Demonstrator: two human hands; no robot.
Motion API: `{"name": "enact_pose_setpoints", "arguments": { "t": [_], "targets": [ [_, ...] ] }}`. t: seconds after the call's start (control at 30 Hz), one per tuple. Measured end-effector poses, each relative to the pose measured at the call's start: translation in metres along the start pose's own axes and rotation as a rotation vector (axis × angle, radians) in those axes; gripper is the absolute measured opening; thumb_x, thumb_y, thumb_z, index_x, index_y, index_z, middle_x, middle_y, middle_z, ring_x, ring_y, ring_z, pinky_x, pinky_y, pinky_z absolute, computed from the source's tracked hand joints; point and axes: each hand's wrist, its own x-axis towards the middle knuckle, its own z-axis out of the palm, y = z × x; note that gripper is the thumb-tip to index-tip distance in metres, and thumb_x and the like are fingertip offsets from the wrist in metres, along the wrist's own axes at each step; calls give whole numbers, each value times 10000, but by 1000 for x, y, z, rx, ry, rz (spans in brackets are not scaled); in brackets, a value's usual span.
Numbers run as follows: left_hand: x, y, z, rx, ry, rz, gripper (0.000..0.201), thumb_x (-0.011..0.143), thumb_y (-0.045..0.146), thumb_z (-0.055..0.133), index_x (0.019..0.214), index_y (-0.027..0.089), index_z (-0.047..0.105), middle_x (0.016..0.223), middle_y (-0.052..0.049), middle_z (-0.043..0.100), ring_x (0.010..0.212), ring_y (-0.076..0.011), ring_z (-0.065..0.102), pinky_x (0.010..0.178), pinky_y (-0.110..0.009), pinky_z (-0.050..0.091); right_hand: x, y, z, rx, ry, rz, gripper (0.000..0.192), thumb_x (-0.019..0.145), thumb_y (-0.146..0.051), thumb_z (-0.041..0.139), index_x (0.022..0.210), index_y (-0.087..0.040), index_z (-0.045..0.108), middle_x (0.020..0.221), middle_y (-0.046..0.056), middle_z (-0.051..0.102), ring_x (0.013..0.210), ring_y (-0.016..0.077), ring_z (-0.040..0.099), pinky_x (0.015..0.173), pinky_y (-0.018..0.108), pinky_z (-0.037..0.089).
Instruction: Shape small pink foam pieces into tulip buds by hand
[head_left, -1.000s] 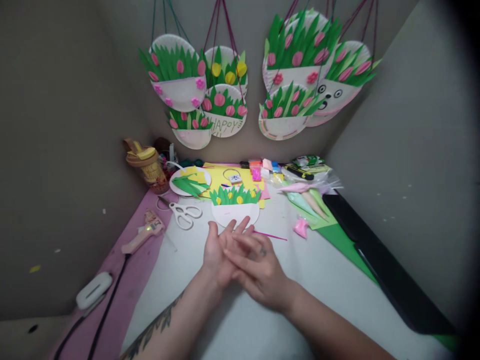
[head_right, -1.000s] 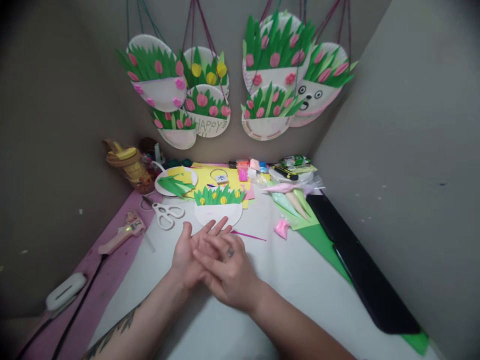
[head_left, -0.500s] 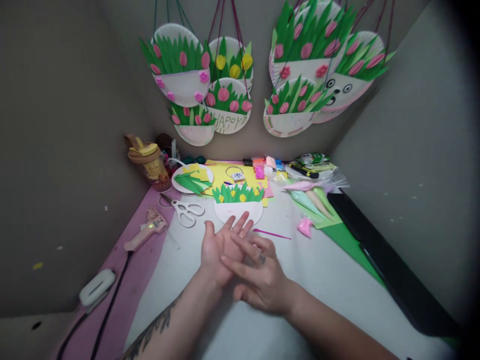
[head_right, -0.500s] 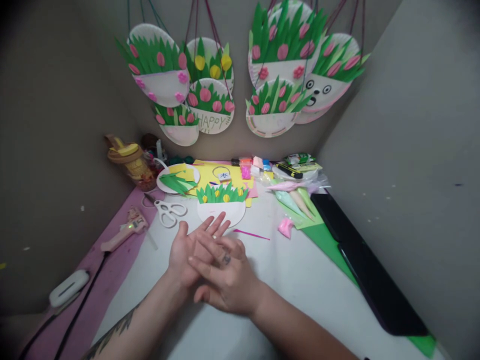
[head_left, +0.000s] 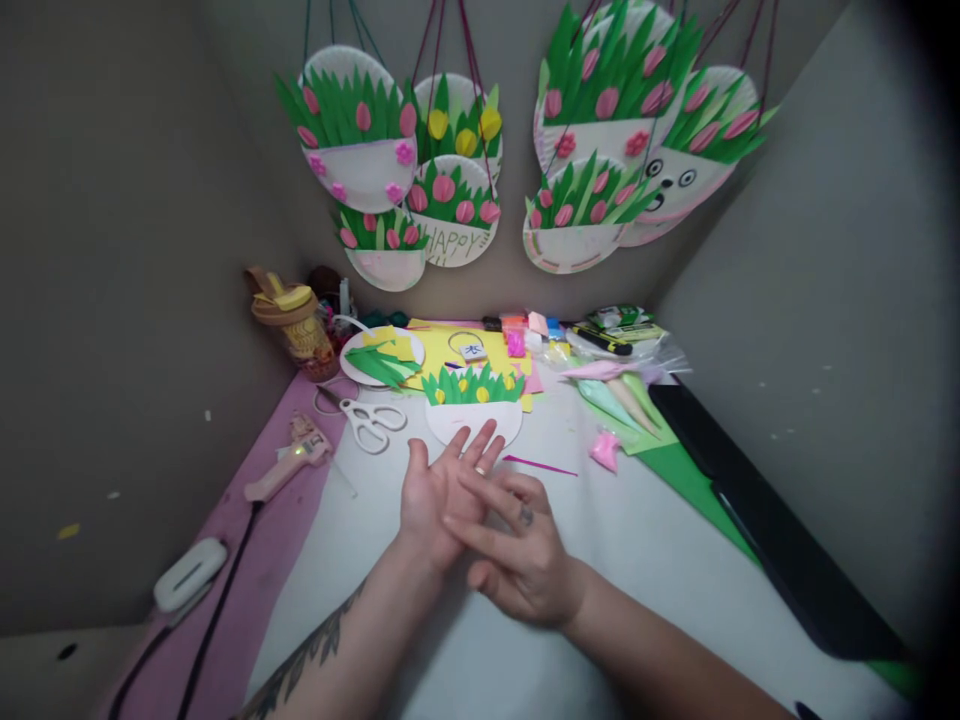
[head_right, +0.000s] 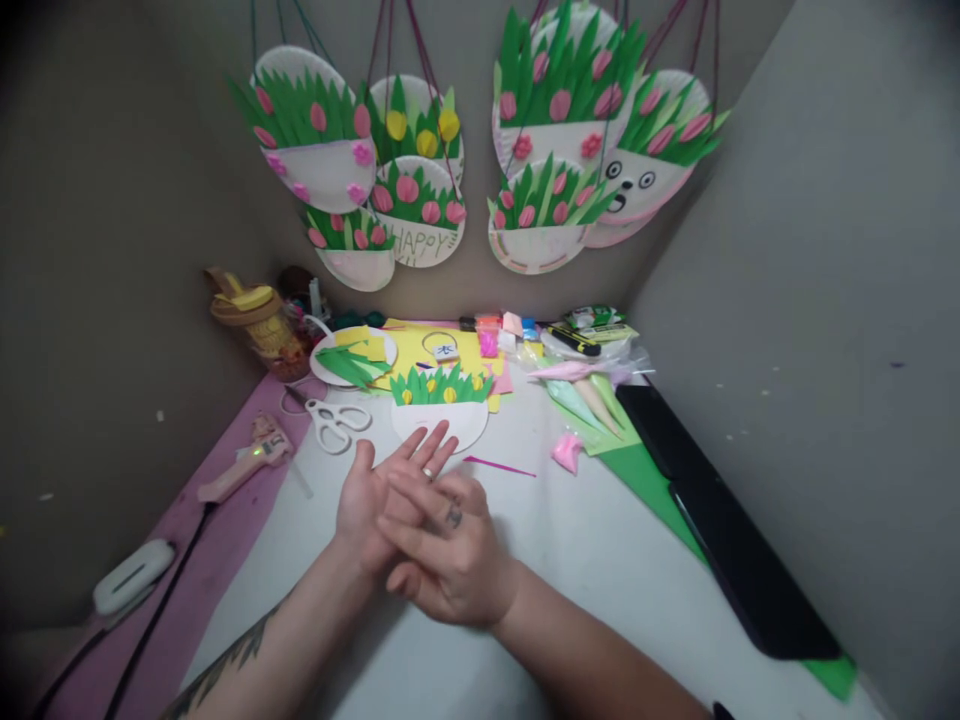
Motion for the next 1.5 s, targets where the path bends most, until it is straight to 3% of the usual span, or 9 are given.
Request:
{"name": "enact_pose_setpoints", "arguments": {
  "t": [0.13,0.27,0.5,0.63,0.73,0.97,1.13,1.33,1.5],
  "targets": [
    [1,-1,-2,5,-3,-14,672,879,648,232,1300,149,390,1363,-197,492,1233,-298,503,876,-442,497,-2,-1,0,-36,41,54,383,877,-381,531,1239,-270,592,1433,76,447,1087,265,466,891,458,413],
    [1,-2,-2,9,-5,0,671,876,652,233,1314,166,384,1356,-189,502,1228,-297,505,872,-450,496,-1,-1,-1,-15,39,-8,392,864,-401,546,1232,-275,595,1404,57,485,1098,266,459,879,448,425],
    [2,-3,0,26,16,-4,643,884,646,200,1261,176,424,1343,-179,514,1186,-283,545,871,-439,500,4,-7,1,-2,128,113,240,786,-236,636,1018,-266,692,1260,54,587,1033,255,470,857,444,455],
    [2,-9,-2,77,23,-23,649,883,646,224,1246,156,447,1332,-169,529,1148,-261,571,891,-383,498,14,-7,4,87,168,283,145,781,-157,618,841,-250,712,1126,61,616,1002,233,491,842,425,477],
    [0,-12,-2,92,17,-37,614,898,612,253,1253,148,445,1332,-171,528,1120,-251,586,893,-375,499,16,-2,4,99,185,339,161,789,-140,604,833,-252,710,1075,57,627,976,223,505,821,417,488],
    [-3,-6,0,99,19,-12,623,900,608,246,1285,152,426,1333,-178,525,1171,-254,552,906,-388,489,5,3,2,-25,96,125,370,797,-200,596,1157,-276,641,1255,63,585,1052,256,477,883,460,457],
    [-4,-5,-1,99,-57,-45,642,888,630,258,1285,157,432,1364,-179,502,1203,-273,531,930,-405,473,4,5,0,-67,137,151,336,820,-180,565,1136,-257,646,1315,72,552,1060,254,470,875,458,451],
    [-4,-2,-2,80,-75,-82,693,873,660,248,1309,146,404,1381,-179,485,1241,-303,495,951,-442,455,3,5,0,-137,77,111,366,843,-305,548,1203,-282,608,1372,49,517,1100,272,449,892,470,432],
    [-1,1,-4,53,-68,-36,691,869,659,274,1314,146,398,1377,-184,488,1241,-304,495,956,-454,451,5,2,1,-178,53,-47,369,872,-380,514,1187,-219,617,1310,86,573,1125,277,457,863,443,423]
  ]
}}
